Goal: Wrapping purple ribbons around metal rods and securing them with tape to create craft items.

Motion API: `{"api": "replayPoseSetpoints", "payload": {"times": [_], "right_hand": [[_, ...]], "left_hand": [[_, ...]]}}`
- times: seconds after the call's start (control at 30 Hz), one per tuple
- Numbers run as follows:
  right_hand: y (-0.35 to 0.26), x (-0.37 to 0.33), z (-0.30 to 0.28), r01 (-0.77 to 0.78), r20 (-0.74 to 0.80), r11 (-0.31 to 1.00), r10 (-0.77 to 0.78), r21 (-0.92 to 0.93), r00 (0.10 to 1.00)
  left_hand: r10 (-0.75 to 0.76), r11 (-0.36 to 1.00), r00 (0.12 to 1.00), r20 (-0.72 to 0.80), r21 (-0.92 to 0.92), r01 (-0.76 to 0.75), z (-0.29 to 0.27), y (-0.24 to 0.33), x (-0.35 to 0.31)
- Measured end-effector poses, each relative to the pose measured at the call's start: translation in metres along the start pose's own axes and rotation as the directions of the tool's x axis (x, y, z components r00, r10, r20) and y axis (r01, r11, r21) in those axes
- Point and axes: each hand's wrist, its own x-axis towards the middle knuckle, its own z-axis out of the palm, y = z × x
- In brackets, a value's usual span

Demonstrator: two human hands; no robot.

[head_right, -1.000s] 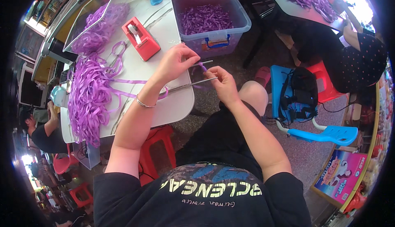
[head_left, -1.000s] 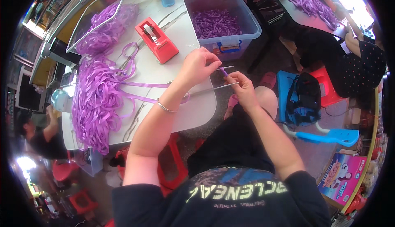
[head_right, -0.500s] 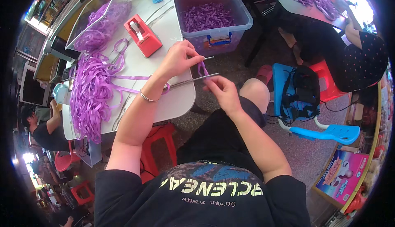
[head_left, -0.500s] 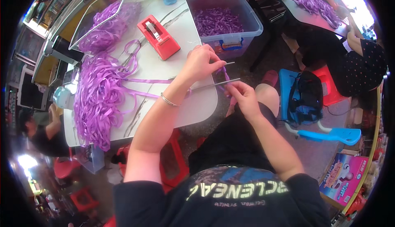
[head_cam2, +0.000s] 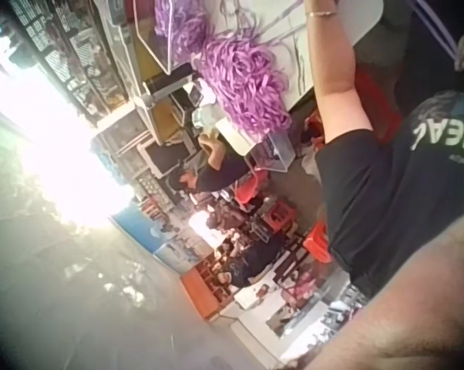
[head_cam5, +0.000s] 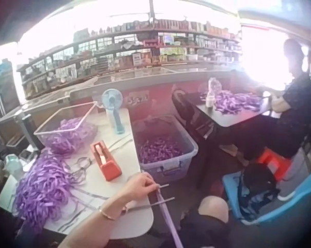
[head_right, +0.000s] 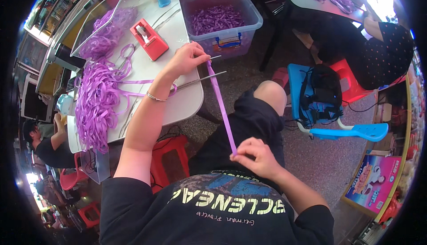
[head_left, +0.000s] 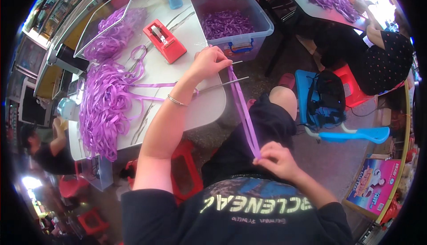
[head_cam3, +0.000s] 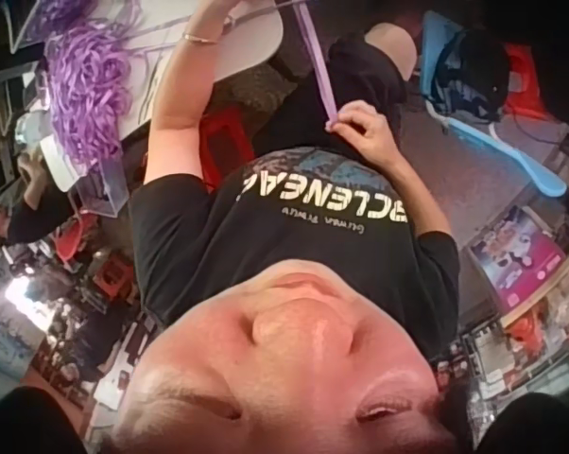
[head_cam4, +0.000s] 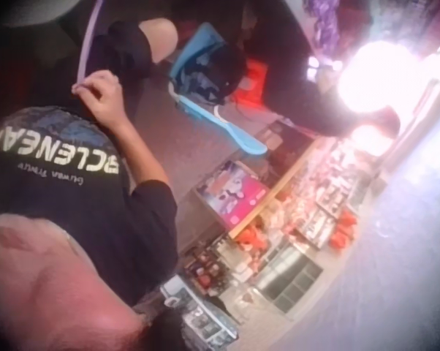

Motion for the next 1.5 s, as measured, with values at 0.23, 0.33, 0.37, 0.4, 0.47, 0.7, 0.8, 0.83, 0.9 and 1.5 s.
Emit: {"api": "replayPoseSetpoints", "payload": {"times": [0.23,0.33,0.37,0.4,0.47,0.7,0.8,0.83,0.9,1.5], "right_hand": [[-0.001,-0.032,0.002,0.002,0.089,0.998,-0.008,0.068,0.996],[-0.005,-0.030,0.004,0.037,0.049,0.995,-0.041,0.089,0.998],[-0.006,-0.028,0.005,0.037,0.059,0.996,-0.041,0.083,0.997],[-0.007,-0.028,0.007,0.037,0.068,0.996,-0.042,0.078,0.997],[-0.007,-0.028,0.008,0.015,0.074,0.996,-0.021,0.092,0.997],[-0.004,-0.032,0.009,-0.085,0.103,0.972,0.063,0.221,0.993],[-0.003,-0.033,0.009,-0.088,0.109,0.972,0.065,0.216,0.992],[-0.003,-0.034,0.009,-0.090,0.108,0.972,0.067,0.217,0.992],[-0.003,-0.034,0.008,-0.086,0.100,0.972,0.065,0.220,0.993],[-0.139,0.126,-0.080,0.552,-0.106,0.832,-0.555,-0.063,0.825]], "left_hand": [[0.042,0.997,0.999,-0.030,-0.064,-0.044,0.003,-0.001,0.004],[0.053,0.995,0.998,-0.033,-0.077,-0.056,0.003,-0.007,0.004],[0.038,0.997,0.999,-0.017,-0.061,-0.039,0.003,-0.008,0.004],[0.021,0.999,1.000,-0.001,-0.044,-0.021,0.003,-0.009,0.004],[-0.021,0.999,0.999,0.033,-0.049,0.023,0.001,-0.003,0.004],[-0.063,0.995,0.993,0.098,-0.077,0.071,-0.002,0.002,0.003],[0.077,0.995,0.997,0.023,-0.068,-0.075,0.001,-0.012,0.004],[0.077,0.995,0.997,0.025,-0.069,-0.076,0.001,-0.012,0.004],[0.082,0.994,0.996,0.041,-0.077,-0.079,0.001,-0.012,0.005],[0.064,0.994,0.997,0.031,-0.088,-0.061,0.000,-0.009,0.002]]}}
